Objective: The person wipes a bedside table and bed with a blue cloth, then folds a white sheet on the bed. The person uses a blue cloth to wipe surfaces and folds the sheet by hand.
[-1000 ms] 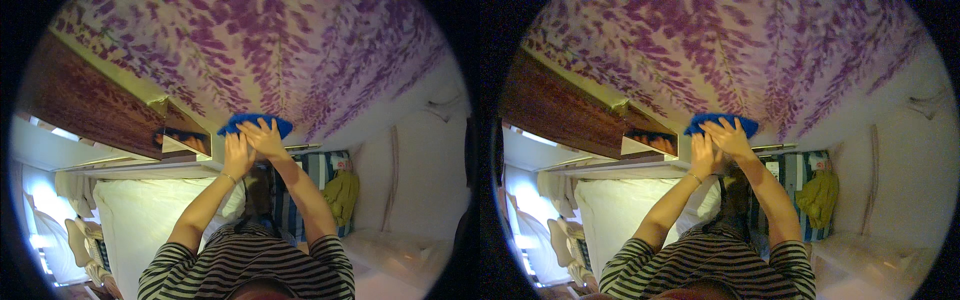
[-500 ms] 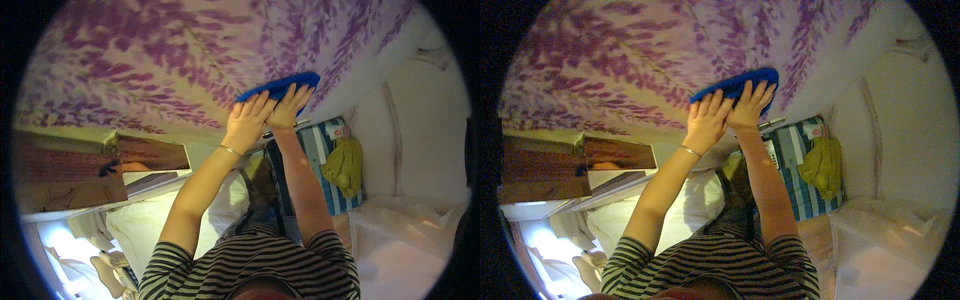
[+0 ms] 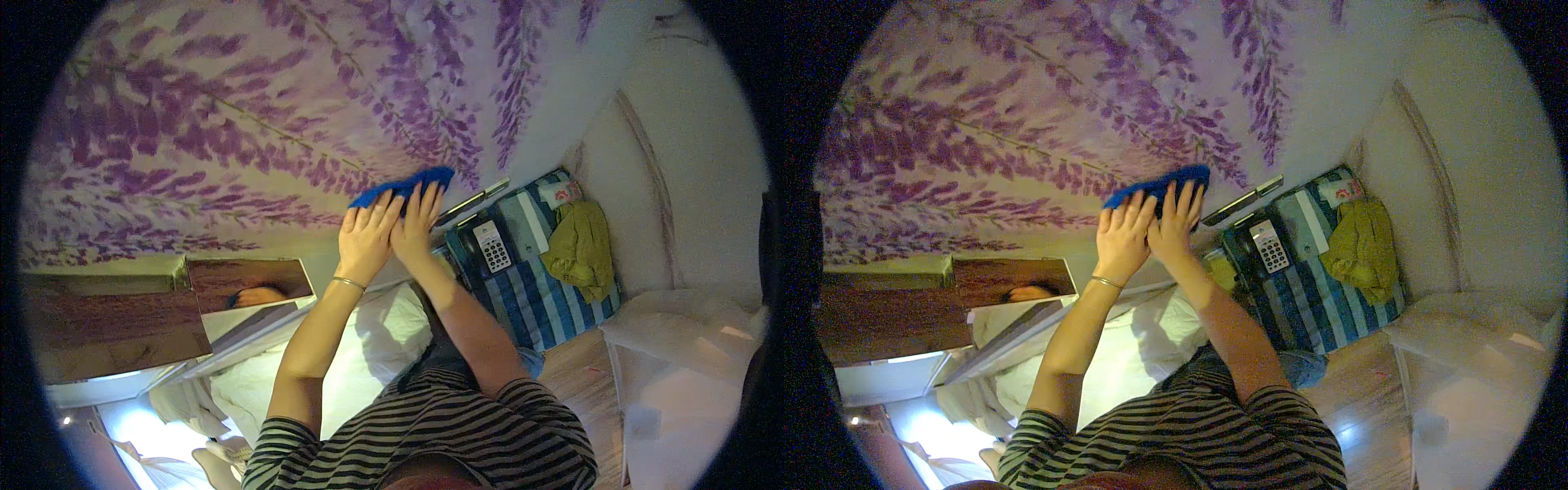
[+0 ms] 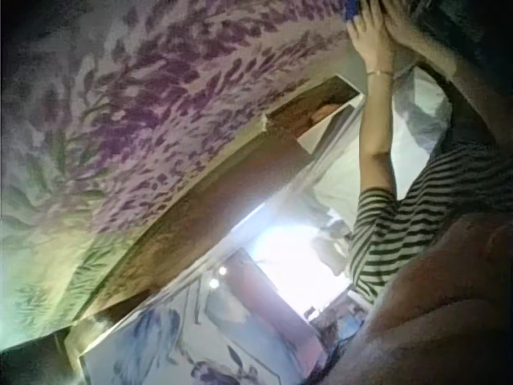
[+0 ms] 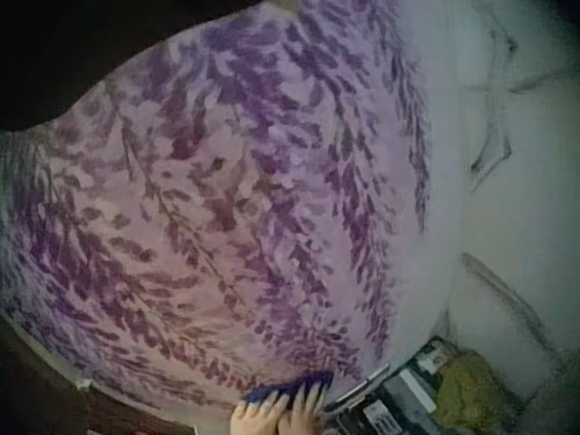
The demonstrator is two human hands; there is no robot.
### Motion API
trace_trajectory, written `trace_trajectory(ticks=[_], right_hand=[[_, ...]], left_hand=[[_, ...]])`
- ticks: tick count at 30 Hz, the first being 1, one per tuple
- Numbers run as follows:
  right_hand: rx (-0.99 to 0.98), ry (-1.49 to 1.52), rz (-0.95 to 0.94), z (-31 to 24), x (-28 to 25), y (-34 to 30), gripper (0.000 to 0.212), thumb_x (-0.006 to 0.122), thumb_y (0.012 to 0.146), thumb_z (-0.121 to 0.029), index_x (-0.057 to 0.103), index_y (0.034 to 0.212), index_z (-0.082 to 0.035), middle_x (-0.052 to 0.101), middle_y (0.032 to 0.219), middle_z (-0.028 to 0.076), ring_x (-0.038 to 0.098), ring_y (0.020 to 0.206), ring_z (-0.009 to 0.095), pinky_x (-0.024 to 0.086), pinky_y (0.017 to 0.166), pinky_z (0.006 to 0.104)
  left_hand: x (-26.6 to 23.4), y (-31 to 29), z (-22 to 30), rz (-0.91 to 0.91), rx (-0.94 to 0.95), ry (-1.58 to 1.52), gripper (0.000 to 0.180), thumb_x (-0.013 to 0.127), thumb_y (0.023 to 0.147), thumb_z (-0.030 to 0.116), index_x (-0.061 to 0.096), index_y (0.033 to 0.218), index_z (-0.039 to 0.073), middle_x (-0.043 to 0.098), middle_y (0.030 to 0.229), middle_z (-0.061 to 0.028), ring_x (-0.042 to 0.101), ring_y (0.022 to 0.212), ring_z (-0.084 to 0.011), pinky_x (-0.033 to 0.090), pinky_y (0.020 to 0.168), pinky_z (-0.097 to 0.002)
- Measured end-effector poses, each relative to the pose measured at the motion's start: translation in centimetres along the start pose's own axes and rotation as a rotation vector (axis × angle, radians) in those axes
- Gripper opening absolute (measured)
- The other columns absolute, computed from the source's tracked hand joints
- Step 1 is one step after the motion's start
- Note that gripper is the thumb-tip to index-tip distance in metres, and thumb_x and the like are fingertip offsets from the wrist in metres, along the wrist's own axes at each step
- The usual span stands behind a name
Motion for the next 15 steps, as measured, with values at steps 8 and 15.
trace_trajectory(ticks=[8,15], right_hand=[[-0.272,0.018,0.362,-2.4,-14.1,15.5,0.06,0.05,0.084,-0.017,0.034,0.139,0.001,0.015,0.149,0.028,0.003,0.136,0.051,0.006,0.109,0.0577],[0.19,0.134,0.324,11.9,-10.0,11.2,0.061,0.04,0.096,-0.023,0.013,0.147,-0.003,0.003,0.152,0.024,0.002,0.14,0.042,0.009,0.113,0.047]], left_hand=[[-6.0,11.6,4.5,0.294,0.064,-0.024,0.064,0.059,0.078,0.032,0.043,0.136,0.01,0.039,0.142,-0.0135,0.04,0.126,-0.0305,0.027,0.104,-0.0456],[4.2,11.6,9.2,0.034,0.331,-0.017,0.057,0.05,0.085,0.021,0.039,0.137,0.001,0.04,0.143,-0.0092,0.04,0.127,-0.0224,0.025,0.109,-0.035]])
Point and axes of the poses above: each hand's wrist, its own y-axis towards the middle knuckle, its own x-axis out of the palm, z = x × y, the point moved 5 cm from there along y, towards the middle knuckle
